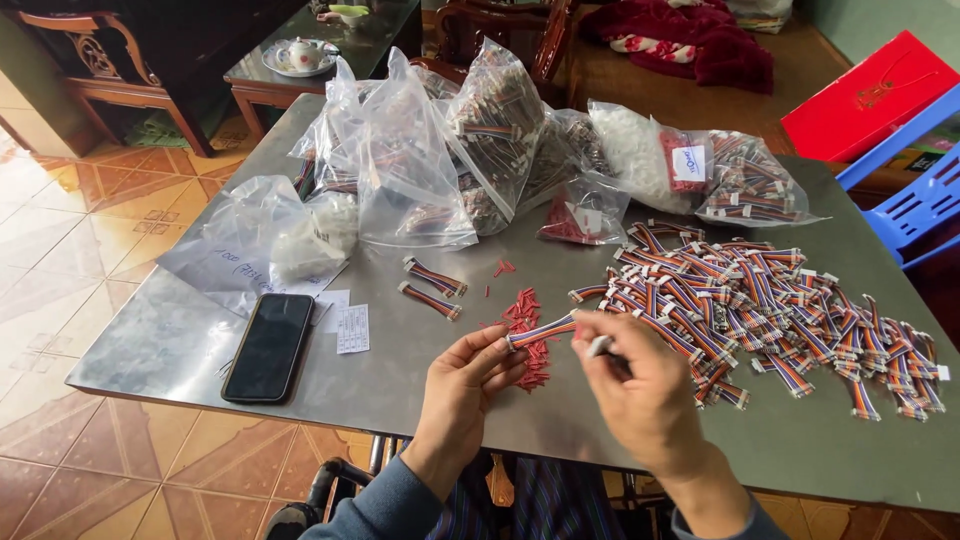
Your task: The person picks up and organizes small electronic connector assemblies, then groups them and places them into a clear plastic bag.
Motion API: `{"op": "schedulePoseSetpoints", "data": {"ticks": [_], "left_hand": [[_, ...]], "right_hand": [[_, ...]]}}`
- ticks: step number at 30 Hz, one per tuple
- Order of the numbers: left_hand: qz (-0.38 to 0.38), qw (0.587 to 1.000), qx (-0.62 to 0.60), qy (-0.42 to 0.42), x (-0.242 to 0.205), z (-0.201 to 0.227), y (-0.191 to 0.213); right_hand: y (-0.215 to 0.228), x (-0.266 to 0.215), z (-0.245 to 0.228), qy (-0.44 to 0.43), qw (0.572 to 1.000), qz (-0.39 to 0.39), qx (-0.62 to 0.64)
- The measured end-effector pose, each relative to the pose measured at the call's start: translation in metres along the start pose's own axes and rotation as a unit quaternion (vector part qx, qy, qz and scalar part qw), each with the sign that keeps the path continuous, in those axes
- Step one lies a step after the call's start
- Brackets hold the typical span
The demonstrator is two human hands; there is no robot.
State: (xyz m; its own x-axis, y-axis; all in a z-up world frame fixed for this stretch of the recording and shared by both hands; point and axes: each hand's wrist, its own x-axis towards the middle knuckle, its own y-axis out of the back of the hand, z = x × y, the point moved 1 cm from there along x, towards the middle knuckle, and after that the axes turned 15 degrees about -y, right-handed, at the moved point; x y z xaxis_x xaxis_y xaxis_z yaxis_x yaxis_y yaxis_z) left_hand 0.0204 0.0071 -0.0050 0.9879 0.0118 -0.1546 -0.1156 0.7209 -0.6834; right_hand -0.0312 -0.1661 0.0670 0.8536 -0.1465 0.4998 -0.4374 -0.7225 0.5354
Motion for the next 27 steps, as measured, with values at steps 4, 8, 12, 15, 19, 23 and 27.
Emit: {"op": "schedulePoseSetpoints", "data": {"ticks": [4, 8, 12, 15, 19, 23, 27], "left_hand": [[-0.014, 1.0, 0.014, -0.005, -0.002, -0.004, -0.001], [-0.047, 0.998, 0.035, -0.021, -0.006, -0.007, -0.002], [-0.067, 0.997, 0.024, -0.005, -0.002, -0.011, 0.004], [-0.077, 0.997, 0.006, 0.02, -0.004, -0.008, 0.003], [-0.086, 0.996, -0.006, -0.009, -0.001, -0.01, 0.004], [-0.069, 0.996, 0.038, -0.032, -0.004, -0.006, 0.001], [-0.093, 0.993, 0.062, -0.042, -0.005, -0.008, 0.001]], "right_hand": [[-0.018, -0.004, 0.011, 0.094, 0.99, -0.034, -0.098], [-0.034, -0.009, 0.015, 0.091, 0.988, -0.031, -0.123], [-0.047, -0.013, 0.02, 0.065, 0.997, -0.028, 0.015], [-0.053, -0.022, 0.035, 0.074, 0.995, -0.066, 0.03], [-0.039, -0.01, 0.018, 0.034, 0.989, -0.13, 0.058], [-0.036, -0.01, 0.027, -0.071, 0.983, -0.163, -0.036], [-0.041, -0.009, 0.037, -0.066, 0.97, -0.176, -0.156]]}}
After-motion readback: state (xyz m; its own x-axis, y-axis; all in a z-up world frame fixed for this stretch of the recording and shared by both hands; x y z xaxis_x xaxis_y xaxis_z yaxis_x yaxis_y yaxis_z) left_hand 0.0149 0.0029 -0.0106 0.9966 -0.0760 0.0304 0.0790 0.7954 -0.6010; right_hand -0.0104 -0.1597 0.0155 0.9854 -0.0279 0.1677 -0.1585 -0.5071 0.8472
